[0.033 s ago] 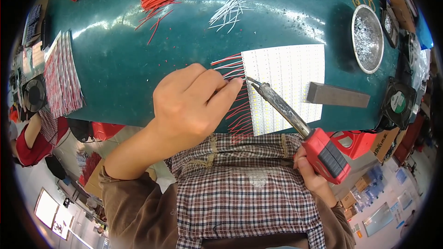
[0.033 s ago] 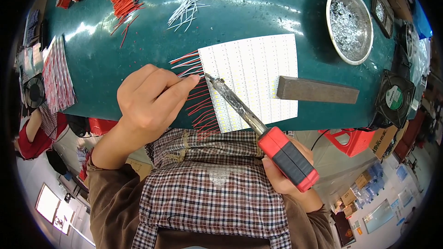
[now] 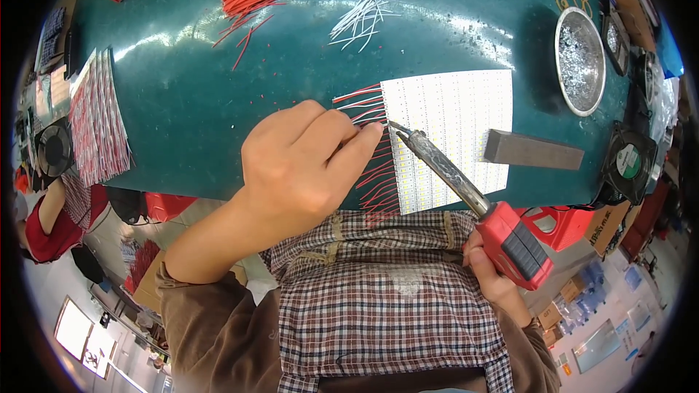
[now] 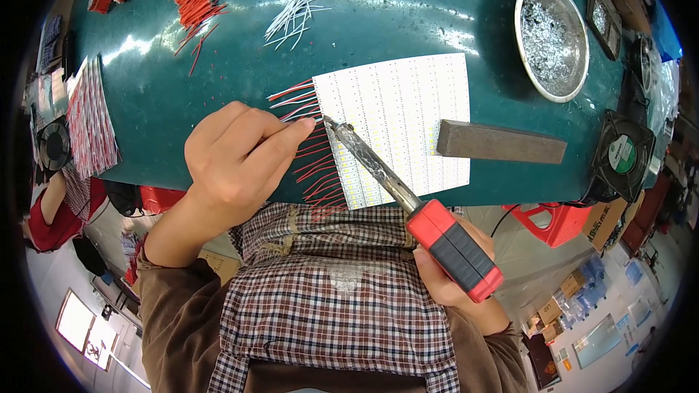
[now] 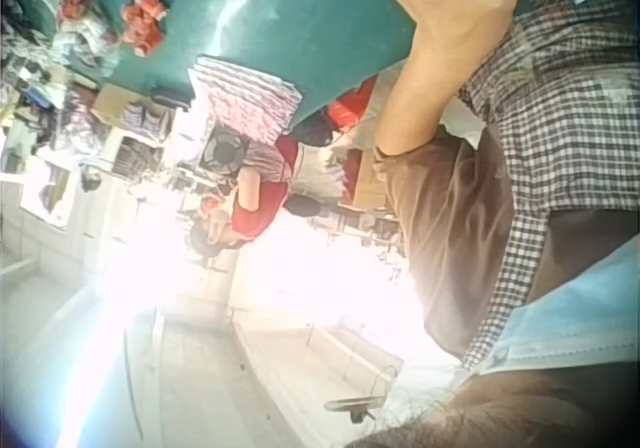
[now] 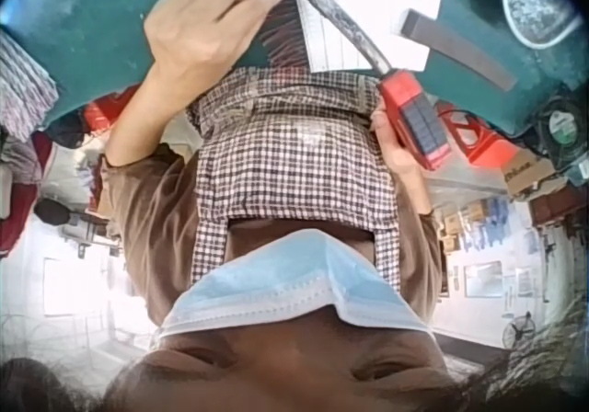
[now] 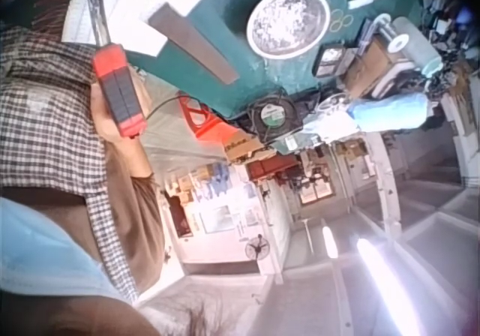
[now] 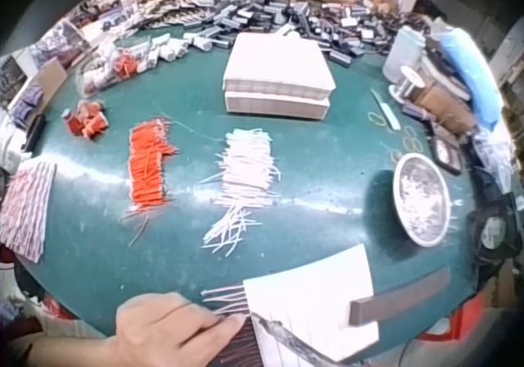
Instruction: The person positions an LED board on the workbench, secures it with a metal bar, and solders red and white wires onto the board contacts using a soldering iron.
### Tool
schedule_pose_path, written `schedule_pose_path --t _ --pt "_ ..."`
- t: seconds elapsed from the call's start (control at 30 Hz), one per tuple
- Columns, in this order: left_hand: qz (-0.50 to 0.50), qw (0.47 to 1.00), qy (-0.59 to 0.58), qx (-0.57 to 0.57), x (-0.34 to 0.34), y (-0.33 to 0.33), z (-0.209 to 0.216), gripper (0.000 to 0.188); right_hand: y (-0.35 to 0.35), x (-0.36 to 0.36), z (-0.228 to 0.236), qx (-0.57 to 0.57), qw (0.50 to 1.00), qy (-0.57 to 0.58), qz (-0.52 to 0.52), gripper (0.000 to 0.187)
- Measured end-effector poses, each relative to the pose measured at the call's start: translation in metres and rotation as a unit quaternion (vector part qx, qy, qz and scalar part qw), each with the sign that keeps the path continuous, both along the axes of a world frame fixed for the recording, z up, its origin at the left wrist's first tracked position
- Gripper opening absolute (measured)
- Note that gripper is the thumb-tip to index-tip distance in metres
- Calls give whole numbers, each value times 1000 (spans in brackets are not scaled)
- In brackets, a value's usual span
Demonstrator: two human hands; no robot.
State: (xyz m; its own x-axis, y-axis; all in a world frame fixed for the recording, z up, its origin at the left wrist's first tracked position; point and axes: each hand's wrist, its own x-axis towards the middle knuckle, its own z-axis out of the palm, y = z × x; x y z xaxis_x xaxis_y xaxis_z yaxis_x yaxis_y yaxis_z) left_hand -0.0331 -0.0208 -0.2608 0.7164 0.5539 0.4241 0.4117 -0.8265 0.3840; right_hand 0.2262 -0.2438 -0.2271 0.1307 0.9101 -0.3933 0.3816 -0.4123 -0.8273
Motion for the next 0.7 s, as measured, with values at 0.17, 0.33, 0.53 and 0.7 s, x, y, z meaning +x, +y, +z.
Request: schedule_pose_path --t 0.17,0.33,0.53,0.7 --pt "5 1000 -1 12 1 -1 0 37 -3 2 -3 7 1000 -13 15 25" --pt "7 1000 -1 12 0 -1 0 37 -5 3 1 8 1000 -11 -1 23" --pt "-2 1000 -1 0 -1 1 -1 38 -8 3 -1 8 1000 1 -10 22" --pt "-3 1000 -14 -23 -2 2 -1 37 -11 3 0 -2 1000 1 -14 23"
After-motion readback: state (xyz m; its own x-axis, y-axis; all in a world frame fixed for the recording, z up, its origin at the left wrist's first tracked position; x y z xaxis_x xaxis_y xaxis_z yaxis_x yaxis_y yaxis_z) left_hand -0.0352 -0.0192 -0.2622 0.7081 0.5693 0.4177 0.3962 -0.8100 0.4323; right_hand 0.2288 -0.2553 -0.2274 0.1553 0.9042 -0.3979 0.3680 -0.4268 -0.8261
